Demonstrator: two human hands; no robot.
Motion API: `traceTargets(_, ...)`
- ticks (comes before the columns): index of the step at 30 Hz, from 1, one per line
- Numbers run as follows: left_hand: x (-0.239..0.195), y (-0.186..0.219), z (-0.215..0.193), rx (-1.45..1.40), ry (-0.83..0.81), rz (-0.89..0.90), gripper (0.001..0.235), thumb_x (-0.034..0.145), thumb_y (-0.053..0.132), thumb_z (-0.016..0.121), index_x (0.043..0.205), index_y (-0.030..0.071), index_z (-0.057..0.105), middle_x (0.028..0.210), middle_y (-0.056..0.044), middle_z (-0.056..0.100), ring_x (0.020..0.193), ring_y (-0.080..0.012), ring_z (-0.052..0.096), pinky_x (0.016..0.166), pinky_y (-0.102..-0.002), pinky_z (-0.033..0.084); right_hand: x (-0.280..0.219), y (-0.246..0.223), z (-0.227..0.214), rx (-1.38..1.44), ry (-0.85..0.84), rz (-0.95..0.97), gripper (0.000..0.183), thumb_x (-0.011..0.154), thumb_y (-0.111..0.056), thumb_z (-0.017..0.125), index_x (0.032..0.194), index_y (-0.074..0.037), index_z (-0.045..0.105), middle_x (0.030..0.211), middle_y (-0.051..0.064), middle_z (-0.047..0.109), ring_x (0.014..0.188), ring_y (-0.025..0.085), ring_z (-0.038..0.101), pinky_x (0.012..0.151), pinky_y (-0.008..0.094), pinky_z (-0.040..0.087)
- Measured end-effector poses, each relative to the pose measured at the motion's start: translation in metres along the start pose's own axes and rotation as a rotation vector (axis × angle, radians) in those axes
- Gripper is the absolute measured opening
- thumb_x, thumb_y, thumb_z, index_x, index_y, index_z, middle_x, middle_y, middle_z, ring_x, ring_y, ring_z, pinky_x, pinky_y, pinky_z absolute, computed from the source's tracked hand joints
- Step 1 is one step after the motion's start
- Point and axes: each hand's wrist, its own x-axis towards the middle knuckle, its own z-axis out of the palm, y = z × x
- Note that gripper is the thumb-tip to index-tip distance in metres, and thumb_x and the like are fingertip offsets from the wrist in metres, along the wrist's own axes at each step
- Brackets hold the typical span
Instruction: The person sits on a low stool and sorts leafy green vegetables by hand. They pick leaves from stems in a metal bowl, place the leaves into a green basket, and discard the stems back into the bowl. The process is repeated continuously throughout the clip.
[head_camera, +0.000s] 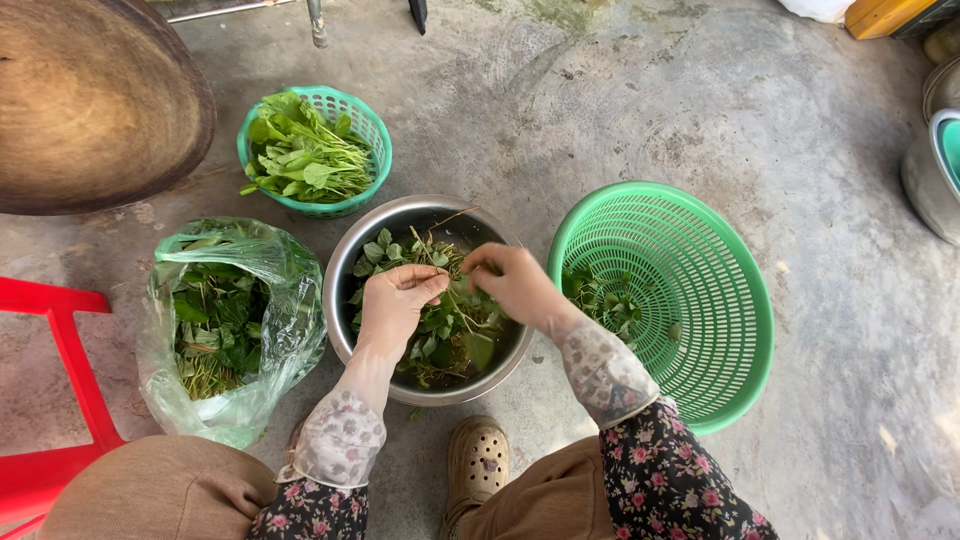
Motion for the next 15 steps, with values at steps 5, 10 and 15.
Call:
traceTargets(5, -0.004, 0.011, 0.002, -0.019, -0.024, 0.095, 0.018, 0.084, 0.005, 0.081, 0.099, -0.003, 0.078, 0.089, -0.006, 0.077, 0.073, -0.0103, 0.066, 0.069, -0.024, 0.056, 0.001, -0.004, 0.016, -0.054, -0.030, 0.018, 0.026, 0.083, -0.019, 0.081, 0.104, -0.003, 0.077, 0.089, 0.006, 0.077, 0.077, 0.013, 0.068, 0.075, 0.030, 0.056)
traceTargets(10, -0.012, 0.032, 0.001, 0.360, 0.012, 0.102, 0.023, 0.084, 0.010, 0.081, 0.106, 0.004, 0.080, 0.089, -0.006, 0.078, 0.077, -0.0102, 0.068, 0.073, -0.024, 0.055, 0.005, -0.001, 0.009, -0.137, 0.042, -0.179, 0.021, 0.082, -0.019, 0.082, 0.097, -0.005, 0.080, 0.092, 0.007, 0.077, 0.081, 0.015, 0.072, 0.076, 0.032, 0.058)
traceTargets(15, -0.015, 0.033, 0.004, 0.421, -0.025, 0.125, 0.023, 0.083, 0.009, 0.079, 0.106, 0.005, 0.079, 0.093, -0.003, 0.080, 0.081, -0.0090, 0.071, 0.078, -0.024, 0.056, 0.004, -0.005, 0.008, -0.472, 0.309, -0.329, 0.015, 0.083, -0.015, 0.081, 0.096, -0.007, 0.082, 0.095, 0.009, 0.077, 0.075, 0.019, 0.070, 0.070, 0.036, 0.057)
